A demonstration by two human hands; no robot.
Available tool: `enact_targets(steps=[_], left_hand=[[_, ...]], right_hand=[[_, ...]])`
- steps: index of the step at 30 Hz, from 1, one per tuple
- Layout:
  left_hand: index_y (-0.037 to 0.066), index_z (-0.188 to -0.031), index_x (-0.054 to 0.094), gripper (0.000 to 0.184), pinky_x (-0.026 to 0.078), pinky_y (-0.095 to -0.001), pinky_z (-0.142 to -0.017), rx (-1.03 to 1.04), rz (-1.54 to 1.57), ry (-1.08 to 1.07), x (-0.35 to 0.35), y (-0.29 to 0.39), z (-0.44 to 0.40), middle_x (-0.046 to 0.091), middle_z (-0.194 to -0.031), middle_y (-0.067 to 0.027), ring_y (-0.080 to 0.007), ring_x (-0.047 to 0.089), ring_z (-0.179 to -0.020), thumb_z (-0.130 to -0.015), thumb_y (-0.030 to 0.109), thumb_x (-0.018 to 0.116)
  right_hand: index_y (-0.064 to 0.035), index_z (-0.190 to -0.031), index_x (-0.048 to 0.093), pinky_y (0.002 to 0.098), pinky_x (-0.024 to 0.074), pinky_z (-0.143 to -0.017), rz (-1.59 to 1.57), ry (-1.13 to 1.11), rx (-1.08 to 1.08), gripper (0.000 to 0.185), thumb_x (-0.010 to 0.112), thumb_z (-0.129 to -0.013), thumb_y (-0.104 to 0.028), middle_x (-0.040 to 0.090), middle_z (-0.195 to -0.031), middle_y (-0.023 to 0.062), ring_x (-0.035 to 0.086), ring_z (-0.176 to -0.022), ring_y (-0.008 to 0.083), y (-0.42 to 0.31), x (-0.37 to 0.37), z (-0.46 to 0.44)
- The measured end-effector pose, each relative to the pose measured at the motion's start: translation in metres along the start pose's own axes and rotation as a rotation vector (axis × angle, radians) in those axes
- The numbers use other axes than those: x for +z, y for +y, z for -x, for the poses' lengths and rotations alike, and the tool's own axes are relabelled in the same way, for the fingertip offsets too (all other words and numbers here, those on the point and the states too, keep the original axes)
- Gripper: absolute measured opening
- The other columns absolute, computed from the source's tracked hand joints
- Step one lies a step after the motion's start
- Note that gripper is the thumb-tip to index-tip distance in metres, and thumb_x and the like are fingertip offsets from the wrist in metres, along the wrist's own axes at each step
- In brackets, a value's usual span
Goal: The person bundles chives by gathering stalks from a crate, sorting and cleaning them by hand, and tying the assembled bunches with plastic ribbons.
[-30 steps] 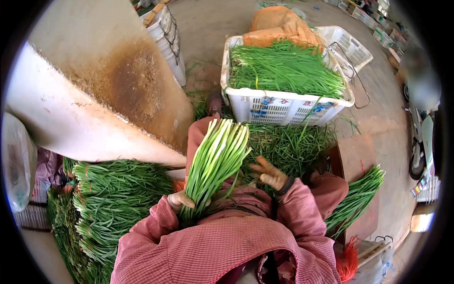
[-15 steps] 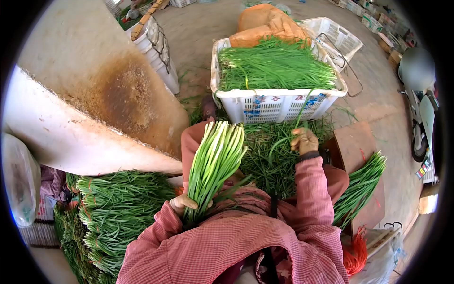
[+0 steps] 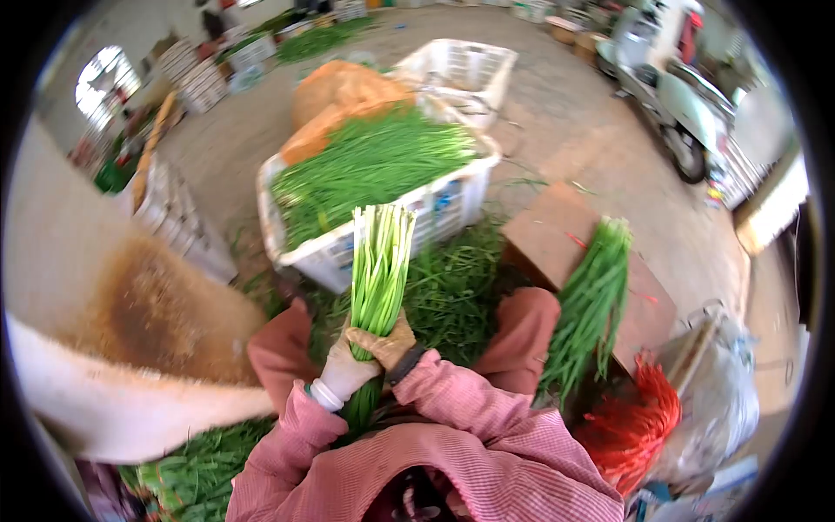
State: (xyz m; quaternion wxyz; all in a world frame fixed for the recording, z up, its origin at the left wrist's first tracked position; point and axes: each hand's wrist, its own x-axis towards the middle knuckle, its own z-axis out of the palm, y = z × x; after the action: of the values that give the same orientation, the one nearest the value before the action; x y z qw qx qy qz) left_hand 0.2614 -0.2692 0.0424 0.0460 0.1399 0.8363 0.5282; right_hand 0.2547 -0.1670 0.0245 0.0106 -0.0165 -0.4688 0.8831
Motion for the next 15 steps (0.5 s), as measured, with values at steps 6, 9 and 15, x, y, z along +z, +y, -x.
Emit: enact_targets(steps=[6,9,15], left_hand=[[-0.001,-0.128,0.011,0.094,0.047,-0.0358,-0.068,-0.032,-0.474,-0.283,0.066,0.076,-0.032,0.055,-0.088,-0.0246,-0.0359,0.057,-0.078,-0.058,0.023,0.069],[-0.003,-0.130,0.001,0.099,0.042,-0.0346,-0.082,0.387,-0.250,-0.466,0.104,0.096,-0.032,0.040,-0.113,-0.0288,-0.0369,0.049,-0.098,-0.062,0.026,0.067],[-0.005,-0.129,0.013,0.090,0.026,-0.0314,-0.098,0.414,-0.061,-1.120,0.159,0.100,-0.038,0.032,-0.126,-0.0241,-0.0299,0.033,-0.118,-0.070,0.039,0.064]], right_hand=[[-0.0034,-0.098,0.055,0.0267,0.0445,-0.072,-0.212,0.166,0.061,0.035,0.068,-0.067,-0.010,0.058,-0.088,0.0033,0.055,-0.078,0.0139,-0.060,-0.083,-0.006],[-0.0008,-0.098,0.055,0.0278,0.0451,-0.072,-0.195,0.145,-0.046,0.032,0.062,-0.068,-0.011,0.059,-0.087,0.0074,0.055,-0.076,0.0165,-0.118,-0.149,0.004],[-0.0005,-0.095,0.054,0.0312,0.0495,-0.057,-0.172,0.553,-0.109,0.040,0.066,-0.066,-0.025,0.058,-0.077,0.0097,0.057,-0.064,0.0200,-0.259,-0.280,0.073]])
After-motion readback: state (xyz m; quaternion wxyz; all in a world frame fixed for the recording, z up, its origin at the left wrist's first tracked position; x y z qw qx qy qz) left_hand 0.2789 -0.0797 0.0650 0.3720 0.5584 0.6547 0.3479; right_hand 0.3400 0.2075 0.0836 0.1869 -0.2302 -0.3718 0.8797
